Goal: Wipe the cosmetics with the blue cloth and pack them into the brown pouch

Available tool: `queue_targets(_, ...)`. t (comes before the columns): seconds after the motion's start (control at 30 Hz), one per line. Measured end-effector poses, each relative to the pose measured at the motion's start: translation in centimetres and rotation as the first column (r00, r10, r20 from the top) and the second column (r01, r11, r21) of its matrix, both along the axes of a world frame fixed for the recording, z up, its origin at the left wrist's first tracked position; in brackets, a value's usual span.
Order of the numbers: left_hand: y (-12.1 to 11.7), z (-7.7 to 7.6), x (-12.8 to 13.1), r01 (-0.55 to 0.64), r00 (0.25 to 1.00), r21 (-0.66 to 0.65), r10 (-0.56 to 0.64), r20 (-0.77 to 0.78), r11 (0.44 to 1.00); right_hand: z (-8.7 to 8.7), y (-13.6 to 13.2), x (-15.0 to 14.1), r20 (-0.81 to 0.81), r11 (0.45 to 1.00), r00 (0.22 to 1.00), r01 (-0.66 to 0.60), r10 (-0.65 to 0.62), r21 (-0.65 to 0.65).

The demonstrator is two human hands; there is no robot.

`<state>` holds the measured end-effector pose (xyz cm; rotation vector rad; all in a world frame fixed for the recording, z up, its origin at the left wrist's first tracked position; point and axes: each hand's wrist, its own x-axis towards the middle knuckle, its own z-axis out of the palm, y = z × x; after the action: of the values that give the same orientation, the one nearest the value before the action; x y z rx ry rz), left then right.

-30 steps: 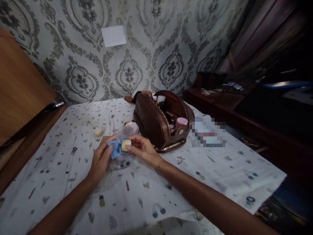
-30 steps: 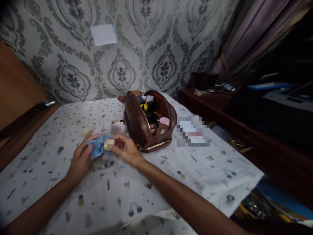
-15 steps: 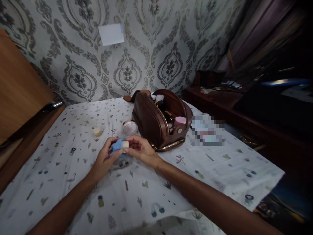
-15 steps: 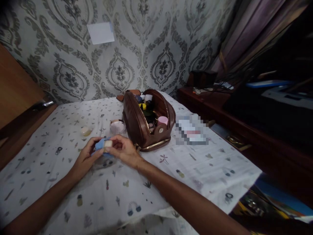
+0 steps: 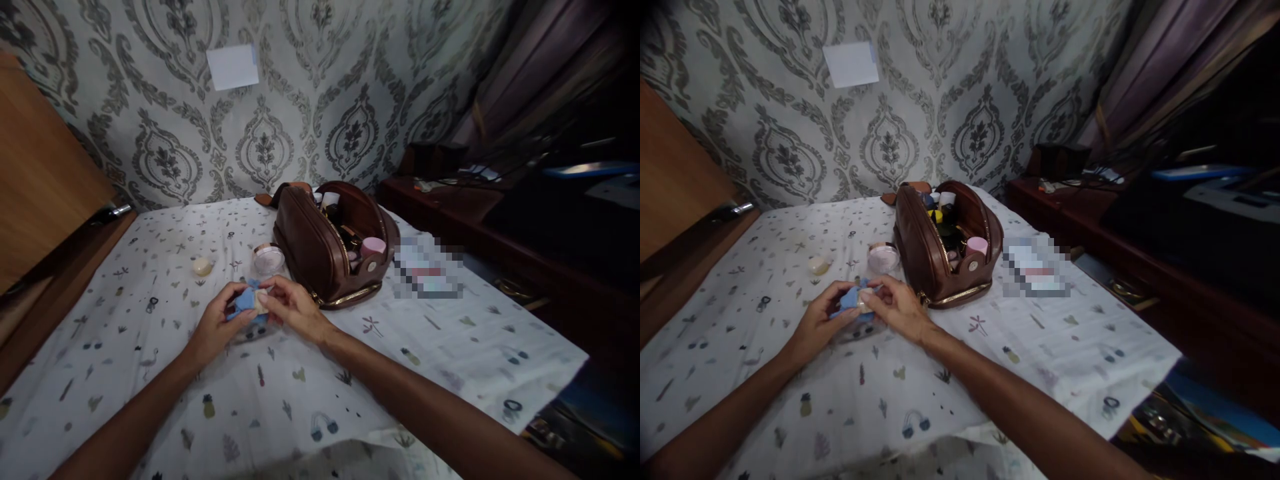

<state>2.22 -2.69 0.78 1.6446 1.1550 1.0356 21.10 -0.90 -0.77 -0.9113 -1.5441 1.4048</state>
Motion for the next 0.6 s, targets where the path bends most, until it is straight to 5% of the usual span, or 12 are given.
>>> queue_targets(0.6,-0.45,-0.54,0.05,-0.014,0.992,0.107,0.028,-0.124,0.994,0.39,-0.31,0.12,-0.010,0.997,0.999,-0.054,0.054,-0.050)
